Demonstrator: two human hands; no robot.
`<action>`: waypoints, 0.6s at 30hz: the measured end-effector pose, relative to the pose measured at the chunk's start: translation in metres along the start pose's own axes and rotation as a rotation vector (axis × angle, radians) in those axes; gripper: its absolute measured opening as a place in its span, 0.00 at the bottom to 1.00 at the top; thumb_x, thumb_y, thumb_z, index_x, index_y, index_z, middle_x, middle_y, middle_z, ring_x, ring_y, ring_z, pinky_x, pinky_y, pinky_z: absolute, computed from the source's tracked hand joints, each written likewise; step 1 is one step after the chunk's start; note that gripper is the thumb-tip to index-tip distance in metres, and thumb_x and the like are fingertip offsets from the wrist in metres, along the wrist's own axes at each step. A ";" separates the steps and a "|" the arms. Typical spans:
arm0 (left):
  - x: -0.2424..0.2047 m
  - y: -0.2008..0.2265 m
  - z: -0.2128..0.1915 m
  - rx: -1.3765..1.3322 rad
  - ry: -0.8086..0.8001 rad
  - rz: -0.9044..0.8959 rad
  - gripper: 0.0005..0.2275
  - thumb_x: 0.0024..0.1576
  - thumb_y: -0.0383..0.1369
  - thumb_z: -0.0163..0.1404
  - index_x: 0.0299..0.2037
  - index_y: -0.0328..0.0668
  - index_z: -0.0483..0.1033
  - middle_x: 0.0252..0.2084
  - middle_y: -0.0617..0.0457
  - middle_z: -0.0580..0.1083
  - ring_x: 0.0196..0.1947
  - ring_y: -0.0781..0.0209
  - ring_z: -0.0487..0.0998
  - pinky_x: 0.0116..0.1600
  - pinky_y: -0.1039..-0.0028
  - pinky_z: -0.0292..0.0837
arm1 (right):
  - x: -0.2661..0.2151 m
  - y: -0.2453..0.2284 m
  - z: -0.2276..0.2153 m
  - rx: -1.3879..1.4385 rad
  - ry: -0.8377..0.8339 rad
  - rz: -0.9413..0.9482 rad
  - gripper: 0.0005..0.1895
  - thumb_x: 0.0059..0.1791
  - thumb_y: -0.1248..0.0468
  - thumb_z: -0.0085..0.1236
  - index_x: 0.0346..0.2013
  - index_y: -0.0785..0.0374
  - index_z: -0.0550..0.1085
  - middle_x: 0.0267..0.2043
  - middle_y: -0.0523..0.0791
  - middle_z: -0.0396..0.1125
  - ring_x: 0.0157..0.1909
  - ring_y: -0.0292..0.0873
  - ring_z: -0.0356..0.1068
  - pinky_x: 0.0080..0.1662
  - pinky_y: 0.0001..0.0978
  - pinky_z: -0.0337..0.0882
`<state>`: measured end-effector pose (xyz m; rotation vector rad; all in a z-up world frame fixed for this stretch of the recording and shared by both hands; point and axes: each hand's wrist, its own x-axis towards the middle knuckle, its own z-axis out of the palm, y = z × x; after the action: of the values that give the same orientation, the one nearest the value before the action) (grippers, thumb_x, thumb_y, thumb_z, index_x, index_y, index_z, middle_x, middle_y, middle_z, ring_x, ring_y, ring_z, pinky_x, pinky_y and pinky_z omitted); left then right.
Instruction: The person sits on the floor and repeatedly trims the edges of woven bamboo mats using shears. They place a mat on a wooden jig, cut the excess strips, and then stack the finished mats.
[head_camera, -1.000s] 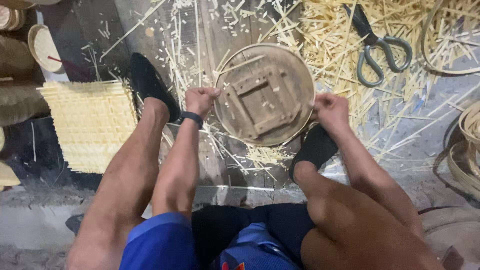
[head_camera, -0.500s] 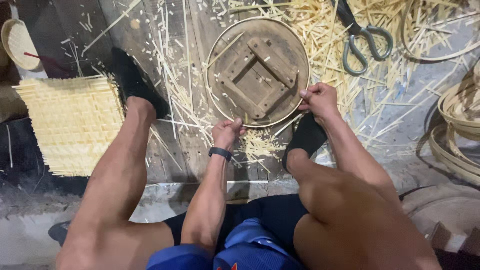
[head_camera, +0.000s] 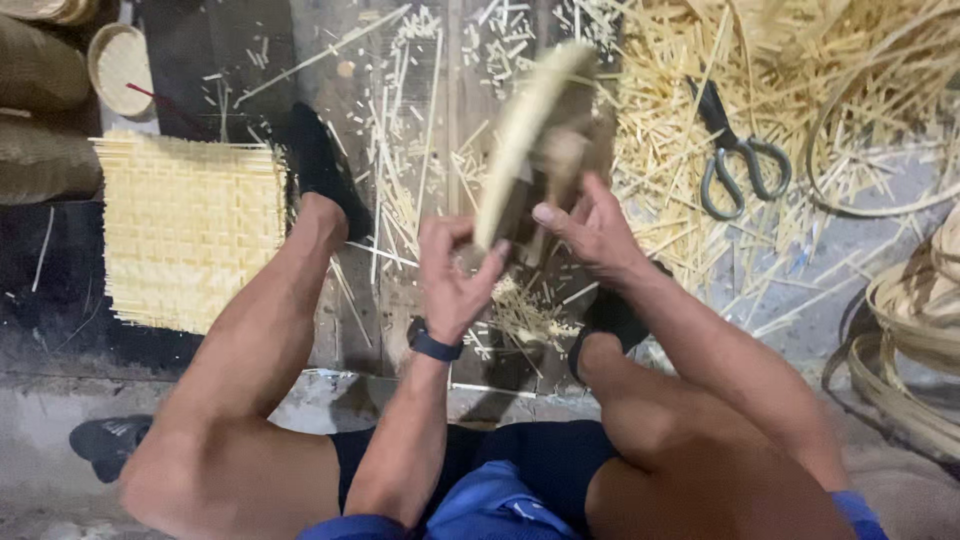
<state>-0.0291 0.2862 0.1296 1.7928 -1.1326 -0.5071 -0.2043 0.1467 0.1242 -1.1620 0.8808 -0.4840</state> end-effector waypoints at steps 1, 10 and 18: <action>0.003 0.010 -0.001 -0.063 -0.005 0.040 0.17 0.56 0.36 0.65 0.51 0.41 0.75 0.51 0.41 0.75 0.50 0.53 0.78 0.54 0.69 0.80 | 0.001 -0.001 0.004 0.022 0.064 0.083 0.32 0.50 0.57 0.57 0.61 0.68 0.56 0.55 0.52 0.66 0.55 0.49 0.71 0.57 0.44 0.74; 0.030 -0.125 -0.026 -0.297 0.223 -0.538 0.16 0.66 0.36 0.51 0.60 0.34 0.76 0.52 0.46 0.81 0.49 0.63 0.77 0.54 0.72 0.74 | -0.070 0.069 -0.084 0.600 0.282 0.088 0.34 0.55 0.50 0.45 0.70 0.67 0.60 0.63 0.55 0.64 0.59 0.52 0.69 0.58 0.48 0.73; 0.050 -0.306 0.000 0.323 -0.289 -0.688 0.17 0.51 0.36 0.51 0.46 0.34 0.81 0.43 0.32 0.79 0.48 0.39 0.81 0.53 0.57 0.75 | -0.149 0.131 -0.131 0.703 0.551 0.241 0.34 0.55 0.49 0.43 0.71 0.66 0.59 0.65 0.54 0.62 0.62 0.53 0.67 0.61 0.50 0.69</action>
<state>0.1429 0.2887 -0.1282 2.4560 -0.7827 -1.0597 -0.4110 0.2262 0.0360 -0.2677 1.1722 -0.8488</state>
